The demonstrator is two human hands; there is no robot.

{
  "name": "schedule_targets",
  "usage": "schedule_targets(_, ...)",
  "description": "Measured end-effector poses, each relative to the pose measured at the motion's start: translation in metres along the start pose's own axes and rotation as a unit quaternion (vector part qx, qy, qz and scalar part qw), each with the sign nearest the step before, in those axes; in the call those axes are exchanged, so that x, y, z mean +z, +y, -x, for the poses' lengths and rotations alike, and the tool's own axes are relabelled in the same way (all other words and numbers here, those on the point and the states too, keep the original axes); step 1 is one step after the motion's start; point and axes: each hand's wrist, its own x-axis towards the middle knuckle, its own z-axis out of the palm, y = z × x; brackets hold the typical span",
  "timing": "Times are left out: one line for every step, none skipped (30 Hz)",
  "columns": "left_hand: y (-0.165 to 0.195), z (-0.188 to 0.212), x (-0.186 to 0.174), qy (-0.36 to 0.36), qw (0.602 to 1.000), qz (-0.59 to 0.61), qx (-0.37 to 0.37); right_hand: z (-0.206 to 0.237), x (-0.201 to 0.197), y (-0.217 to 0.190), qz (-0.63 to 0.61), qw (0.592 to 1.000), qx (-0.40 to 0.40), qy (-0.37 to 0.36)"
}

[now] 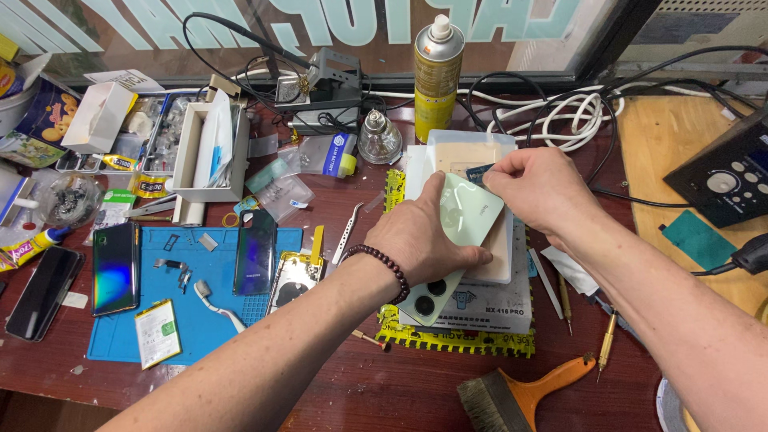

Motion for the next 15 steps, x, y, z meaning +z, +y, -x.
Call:
schedule_targets(0.0002, -0.0002, 0.0, 0.0, 1.0, 0.0, 0.004, -0.0005, -0.0001, 0.0, 0.003, 1.0, -0.002, -0.001)
schedule_targets(0.0003, -0.0002, 0.0, -0.001, 1.0, -0.001, 0.002, -0.001, 0.0, 0.0, 0.006, 1.0, -0.003, -0.003)
schedule_targets(0.0006, -0.0002, 0.0, -0.002, 1.0, -0.001, 0.0, -0.0015, 0.0001, -0.0003, 0.005, 1.0, 0.0, -0.004)
schedule_targets(0.0008, -0.0002, 0.0, -0.002, 1.0, -0.002, -0.002, -0.0018, 0.0002, -0.0006, 0.005, 1.0, 0.003, -0.004)
schedule_targets(0.0005, -0.0001, -0.0003, -0.003, 1.0, -0.002, -0.005, -0.0018, 0.0006, -0.0011, 0.003, 1.0, 0.005, -0.004)
schedule_targets(0.0006, 0.0001, -0.0002, -0.003, 1.0, -0.003, -0.006, -0.0015, 0.0007, -0.0016, 0.013, 1.0, -0.002, 0.0)
schedule_targets(0.001, 0.0, 0.0, -0.005, 1.0, -0.002, -0.006, -0.0008, 0.0008, -0.0021, 0.024, 1.0, -0.008, 0.005)
schedule_targets(0.0013, 0.0, 0.0002, -0.005, 1.0, -0.002, -0.006, 0.0002, 0.0009, -0.0027, 0.033, 0.999, -0.015, 0.01)
schedule_targets(0.0013, -0.0001, 0.0001, -0.005, 1.0, -0.002, -0.006, 0.0013, 0.001, -0.0035, 0.033, 0.999, -0.016, 0.012)
schedule_targets(0.0013, -0.0001, 0.0001, -0.004, 1.0, -0.001, -0.006, 0.0025, 0.0009, -0.0043, 0.033, 0.999, -0.017, 0.013)
schedule_targets(0.001, 0.0, 0.0, -0.002, 1.0, -0.001, -0.003, 0.0038, 0.0011, -0.0052, 0.033, 0.999, -0.018, 0.015)
schedule_targets(0.0008, 0.0001, 0.0, 0.001, 1.0, 0.0, 0.001, 0.005, 0.0014, -0.006, 0.041, 0.999, -0.018, 0.021)
schedule_targets(0.001, 0.0, 0.0001, 0.003, 1.0, 0.002, 0.005, 0.0061, 0.0017, -0.0068, 0.05, 0.998, -0.019, 0.027)
schedule_targets(0.0012, -0.0002, 0.0, -0.001, 1.0, 0.002, 0.001, 0.007, 0.0021, -0.0075, 0.058, 0.998, -0.02, 0.032)
schedule_targets(0.001, -0.0003, -0.0002, -0.005, 1.0, 0.001, -0.003, 0.0079, 0.0023, -0.0081, 0.049, 0.998, -0.018, 0.031)
